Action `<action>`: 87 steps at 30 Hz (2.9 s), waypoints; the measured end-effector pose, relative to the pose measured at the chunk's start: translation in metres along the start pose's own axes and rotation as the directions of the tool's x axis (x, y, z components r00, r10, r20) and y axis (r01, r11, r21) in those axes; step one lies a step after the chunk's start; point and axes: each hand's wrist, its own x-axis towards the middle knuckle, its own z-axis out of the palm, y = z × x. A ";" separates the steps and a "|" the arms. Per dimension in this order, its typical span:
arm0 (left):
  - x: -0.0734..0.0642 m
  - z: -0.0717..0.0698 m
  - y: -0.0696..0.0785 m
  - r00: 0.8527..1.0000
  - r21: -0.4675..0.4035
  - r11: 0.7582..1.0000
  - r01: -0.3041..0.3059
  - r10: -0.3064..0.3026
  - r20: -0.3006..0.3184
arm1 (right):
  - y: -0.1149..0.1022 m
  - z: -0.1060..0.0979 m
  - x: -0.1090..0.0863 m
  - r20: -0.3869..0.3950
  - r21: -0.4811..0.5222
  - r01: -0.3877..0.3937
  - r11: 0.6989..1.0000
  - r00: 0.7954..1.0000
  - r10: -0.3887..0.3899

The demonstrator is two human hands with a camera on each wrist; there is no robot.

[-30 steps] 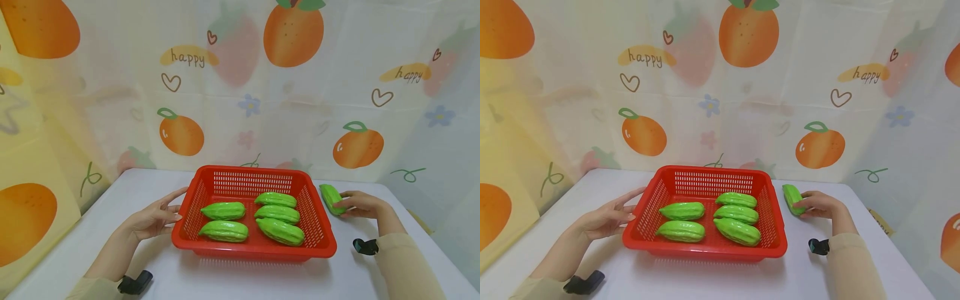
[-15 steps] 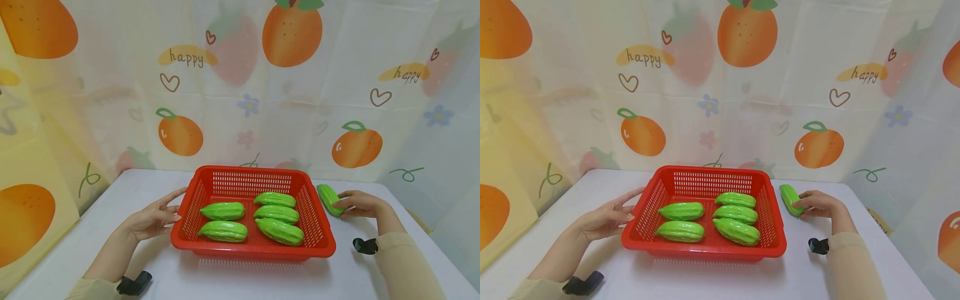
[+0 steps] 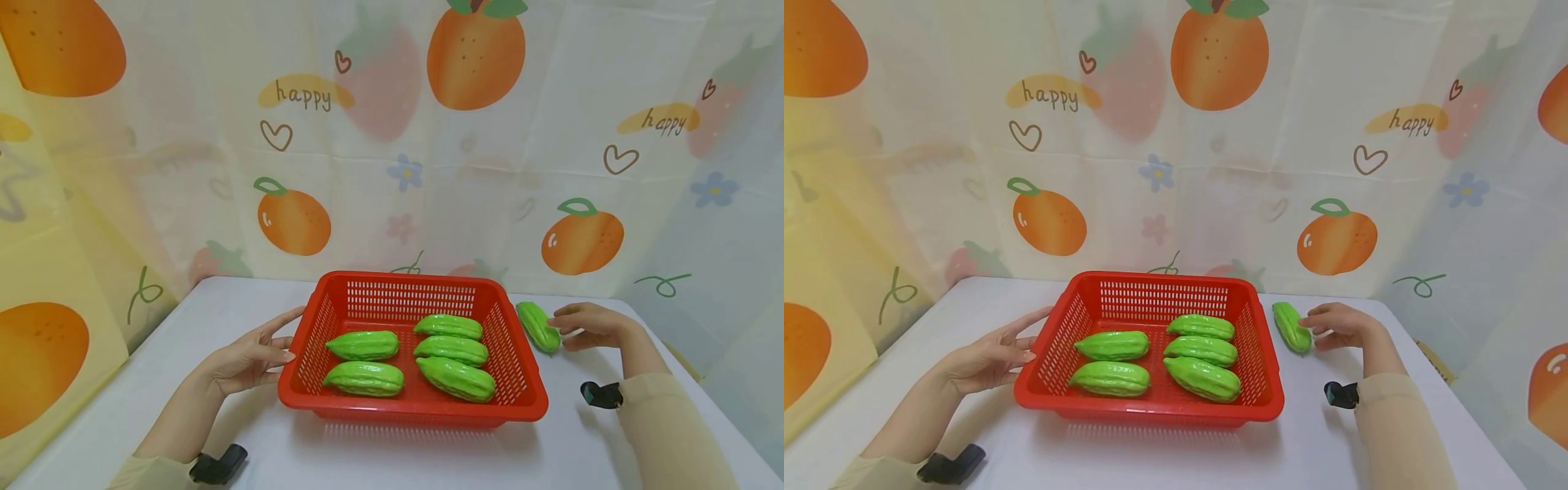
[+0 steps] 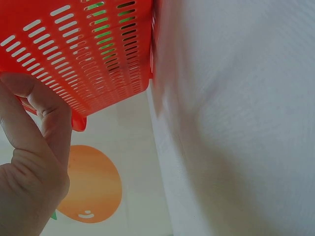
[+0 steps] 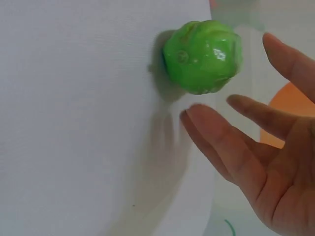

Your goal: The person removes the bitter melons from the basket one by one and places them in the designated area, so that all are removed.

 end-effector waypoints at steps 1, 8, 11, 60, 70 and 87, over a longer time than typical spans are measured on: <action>0.000 0.000 0.000 1.000 -0.002 1.000 0.000 0.000 0.001 | -0.001 -0.002 -0.001 -0.009 -0.011 0.008 1.000 1.000 -0.008; 0.000 0.001 0.001 1.000 -0.005 1.000 -0.003 0.003 0.021 | -0.014 -0.014 -0.008 -0.071 -0.024 0.055 0.998 0.996 -0.057; 0.000 0.001 0.000 1.000 -0.003 1.000 -0.006 0.006 0.028 | -0.020 -0.015 -0.011 -0.088 -0.021 0.098 0.995 0.991 -0.099; 0.000 -0.003 0.001 0.999 -0.019 1.000 -0.004 0.005 0.052 | -0.169 0.054 -0.018 -0.144 -0.091 0.531 0.843 0.830 -0.539; 0.000 -0.001 0.001 0.997 -0.012 1.000 -0.017 0.018 0.080 | -0.192 0.084 -0.009 -0.073 -0.033 0.569 0.822 0.819 -0.570; 0.001 -0.006 0.000 0.995 -0.029 0.999 -0.021 0.024 0.096 | -0.223 0.125 0.000 0.014 -0.077 0.583 0.809 0.812 -0.584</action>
